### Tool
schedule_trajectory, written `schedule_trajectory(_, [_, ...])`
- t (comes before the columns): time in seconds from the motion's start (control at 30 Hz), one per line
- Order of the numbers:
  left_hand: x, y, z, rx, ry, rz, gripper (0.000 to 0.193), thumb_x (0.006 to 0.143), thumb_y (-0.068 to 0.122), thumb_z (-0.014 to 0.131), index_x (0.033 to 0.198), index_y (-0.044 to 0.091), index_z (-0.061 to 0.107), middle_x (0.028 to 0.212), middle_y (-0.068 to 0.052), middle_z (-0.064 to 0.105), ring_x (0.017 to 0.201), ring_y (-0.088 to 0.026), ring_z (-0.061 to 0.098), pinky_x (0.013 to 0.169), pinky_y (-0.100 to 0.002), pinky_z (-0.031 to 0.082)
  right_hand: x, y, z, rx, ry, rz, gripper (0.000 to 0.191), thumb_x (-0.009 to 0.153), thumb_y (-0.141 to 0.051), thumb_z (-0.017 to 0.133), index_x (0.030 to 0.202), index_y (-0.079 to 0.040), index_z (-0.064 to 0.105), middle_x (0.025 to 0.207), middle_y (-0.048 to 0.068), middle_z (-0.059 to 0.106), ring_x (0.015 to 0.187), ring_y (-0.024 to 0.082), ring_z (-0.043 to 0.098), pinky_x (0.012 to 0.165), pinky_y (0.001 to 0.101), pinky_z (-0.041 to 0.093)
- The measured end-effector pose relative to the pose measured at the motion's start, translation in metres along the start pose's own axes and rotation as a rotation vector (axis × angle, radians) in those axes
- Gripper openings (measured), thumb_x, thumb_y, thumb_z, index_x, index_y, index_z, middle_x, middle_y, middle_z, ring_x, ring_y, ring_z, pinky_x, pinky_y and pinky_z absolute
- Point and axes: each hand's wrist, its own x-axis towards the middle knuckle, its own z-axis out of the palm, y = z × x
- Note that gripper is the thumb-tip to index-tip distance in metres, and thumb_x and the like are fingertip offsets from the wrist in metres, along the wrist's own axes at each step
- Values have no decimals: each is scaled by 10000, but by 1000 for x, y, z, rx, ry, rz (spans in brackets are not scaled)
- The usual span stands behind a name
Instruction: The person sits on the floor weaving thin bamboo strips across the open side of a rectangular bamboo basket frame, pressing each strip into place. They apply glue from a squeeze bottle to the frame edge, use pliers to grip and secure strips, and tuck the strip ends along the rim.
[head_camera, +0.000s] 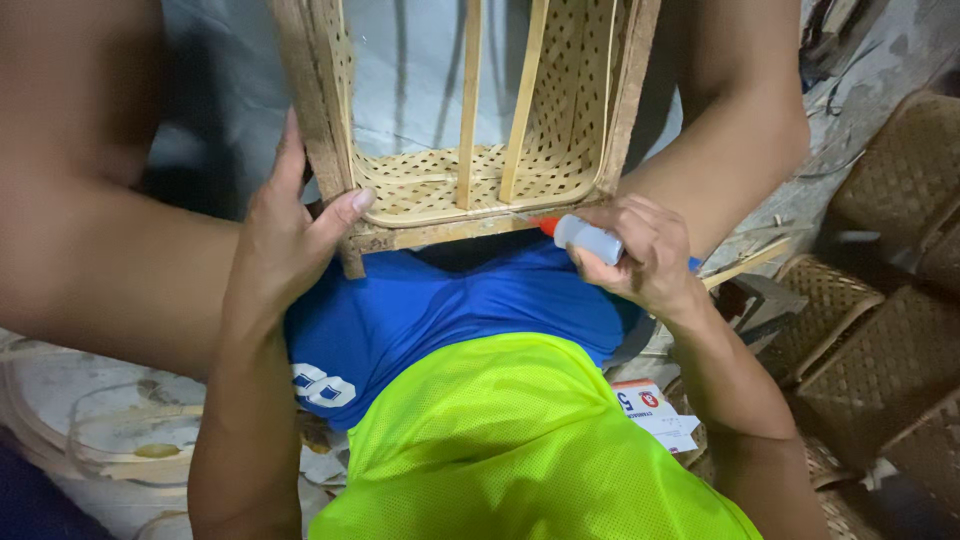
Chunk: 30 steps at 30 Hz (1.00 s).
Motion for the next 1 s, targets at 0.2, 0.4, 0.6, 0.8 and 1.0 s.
schedule_trajectory(0.2, [-2,5,-2,-53,-14,14,858,970,201,723,1644,-12,238,1517,-245,586,1377,-292,608,1105,-351,475,-7,2,-7,-38,-4,73,257,846,-93,814,1035,14,676,876,139,689,744,304,678,683,392,541])
schedule_trajectory(0.4, [-3,10,-3,-15,-32,-31,852,961,179,721,1649,1,251,1456,-223,618,1378,-251,585,1132,-343,434,-18,3,-17,-40,31,123,266,840,-106,825,1016,25,675,853,149,668,749,315,669,683,394,543])
schedule_trajectory(0.6, [-3,12,-3,-114,-32,31,823,994,157,712,1659,-2,255,1524,-210,587,1417,-249,546,1170,-338,414,-21,9,-13,-66,11,109,253,824,-80,812,998,28,662,826,136,677,731,290,684,655,378,538])
schedule_trajectory(0.8, [-4,12,-4,-82,-34,-52,801,983,167,717,1650,27,296,1448,-200,630,1332,-241,599,1118,-343,456,-24,8,-19,-97,50,131,249,815,-48,819,979,34,650,802,155,639,694,311,649,631,389,520])
schedule_trajectory(1.0, [-4,10,-5,-46,-26,10,783,994,124,728,1636,0,298,1415,-212,642,1305,-258,609,1102,-359,467,-34,16,-21,-89,48,163,269,819,-85,822,997,13,645,870,173,672,775,336,676,692,405,543])
